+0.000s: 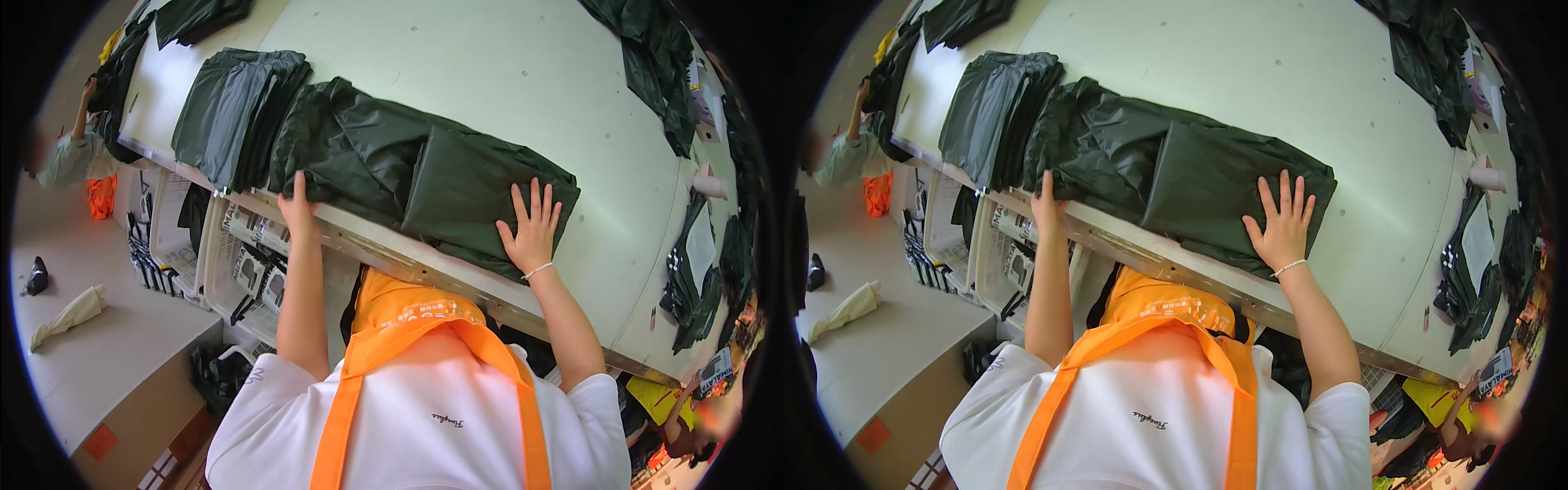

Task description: The person folds a dark green jacket on a white table. They smooth the fabric, fold the sleeves inward, fold the jacket in half, then fold it again into a compact rectangle. The folded jacket is placed into a white plastic basket.

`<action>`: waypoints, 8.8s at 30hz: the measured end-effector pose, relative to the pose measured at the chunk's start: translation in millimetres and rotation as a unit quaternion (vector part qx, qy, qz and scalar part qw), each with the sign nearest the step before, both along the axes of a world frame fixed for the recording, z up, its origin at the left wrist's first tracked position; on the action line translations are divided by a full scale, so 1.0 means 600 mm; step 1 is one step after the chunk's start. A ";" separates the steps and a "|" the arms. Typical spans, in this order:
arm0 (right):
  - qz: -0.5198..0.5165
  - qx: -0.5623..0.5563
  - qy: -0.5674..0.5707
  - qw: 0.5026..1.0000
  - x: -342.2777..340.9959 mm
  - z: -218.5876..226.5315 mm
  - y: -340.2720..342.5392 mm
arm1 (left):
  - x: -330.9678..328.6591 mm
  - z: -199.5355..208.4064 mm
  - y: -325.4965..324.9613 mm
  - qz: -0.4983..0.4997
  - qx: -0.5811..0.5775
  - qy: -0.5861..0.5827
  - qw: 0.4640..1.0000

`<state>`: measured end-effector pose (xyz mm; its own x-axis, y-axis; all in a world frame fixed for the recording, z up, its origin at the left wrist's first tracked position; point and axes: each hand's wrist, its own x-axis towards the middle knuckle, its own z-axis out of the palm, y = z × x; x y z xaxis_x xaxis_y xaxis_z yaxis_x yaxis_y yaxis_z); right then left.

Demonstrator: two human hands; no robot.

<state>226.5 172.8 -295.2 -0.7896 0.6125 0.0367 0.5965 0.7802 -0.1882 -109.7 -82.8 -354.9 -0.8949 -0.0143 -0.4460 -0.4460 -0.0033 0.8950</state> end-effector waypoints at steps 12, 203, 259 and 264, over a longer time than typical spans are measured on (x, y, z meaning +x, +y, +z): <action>-0.035 -0.001 0.027 0.999 0.021 -0.013 0.003 | 0.140 0.277 0.137 -0.199 0.151 0.218 0.944; 0.029 -0.320 -0.126 0.939 0.067 0.229 -0.226 | 0.112 0.124 0.266 -0.712 -0.016 0.237 0.660; -0.212 -0.263 0.403 0.851 0.005 0.083 -0.095 | 0.196 0.125 0.129 -0.673 0.002 0.489 0.554; -0.254 -0.244 0.393 0.849 0.001 0.054 -0.069 | 0.223 0.101 0.215 -0.665 -0.005 0.262 0.699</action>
<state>227.3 131.4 -262.8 -0.2689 0.9603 0.0739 0.3731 0.1746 -0.9112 24.2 46.0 -294.5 -0.1594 0.9855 -0.0577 0.3415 0.1099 0.9334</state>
